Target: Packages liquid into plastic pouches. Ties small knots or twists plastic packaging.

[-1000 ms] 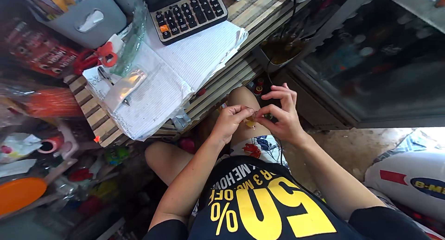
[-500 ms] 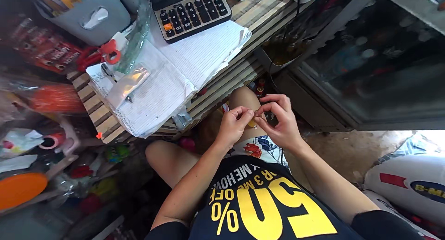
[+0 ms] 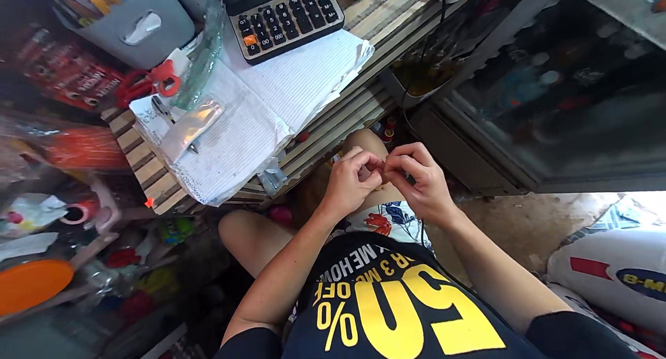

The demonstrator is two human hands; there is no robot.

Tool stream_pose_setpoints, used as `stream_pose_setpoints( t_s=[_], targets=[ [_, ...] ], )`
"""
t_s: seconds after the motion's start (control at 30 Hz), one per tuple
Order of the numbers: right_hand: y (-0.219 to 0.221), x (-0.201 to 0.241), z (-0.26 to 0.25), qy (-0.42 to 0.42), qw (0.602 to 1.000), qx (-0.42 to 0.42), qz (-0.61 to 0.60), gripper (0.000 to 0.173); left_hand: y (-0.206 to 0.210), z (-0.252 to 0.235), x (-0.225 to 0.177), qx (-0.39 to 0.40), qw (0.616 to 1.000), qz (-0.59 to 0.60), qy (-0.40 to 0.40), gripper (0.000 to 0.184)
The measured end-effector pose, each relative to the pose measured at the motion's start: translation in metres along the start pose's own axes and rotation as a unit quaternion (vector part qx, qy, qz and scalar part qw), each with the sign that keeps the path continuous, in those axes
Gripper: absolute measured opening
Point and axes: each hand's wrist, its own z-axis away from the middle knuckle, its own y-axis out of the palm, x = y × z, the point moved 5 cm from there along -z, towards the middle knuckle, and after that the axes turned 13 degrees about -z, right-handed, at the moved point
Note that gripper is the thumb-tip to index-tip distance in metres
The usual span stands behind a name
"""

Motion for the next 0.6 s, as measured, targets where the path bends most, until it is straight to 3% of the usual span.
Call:
stream_pose_setpoints(
  t_s=[0.2,0.43,0.6],
  targets=[
    [-0.005,-0.003,-0.003,0.036,0.999,-0.011,-0.03,0.01,0.002,0.004,0.0,-0.002,0.999,0.024,0.041,0.008],
    [-0.008,0.004,-0.014,0.024,0.999,0.037,-0.021,0.011,0.003,0.004,0.003,-0.034,0.998,0.044,0.04,0.005],
    [-0.01,0.012,-0.018,-0.015,0.999,0.038,0.029,0.01,0.004,0.006,-0.002,-0.076,0.993,-0.032,0.082,0.001]
  ],
)
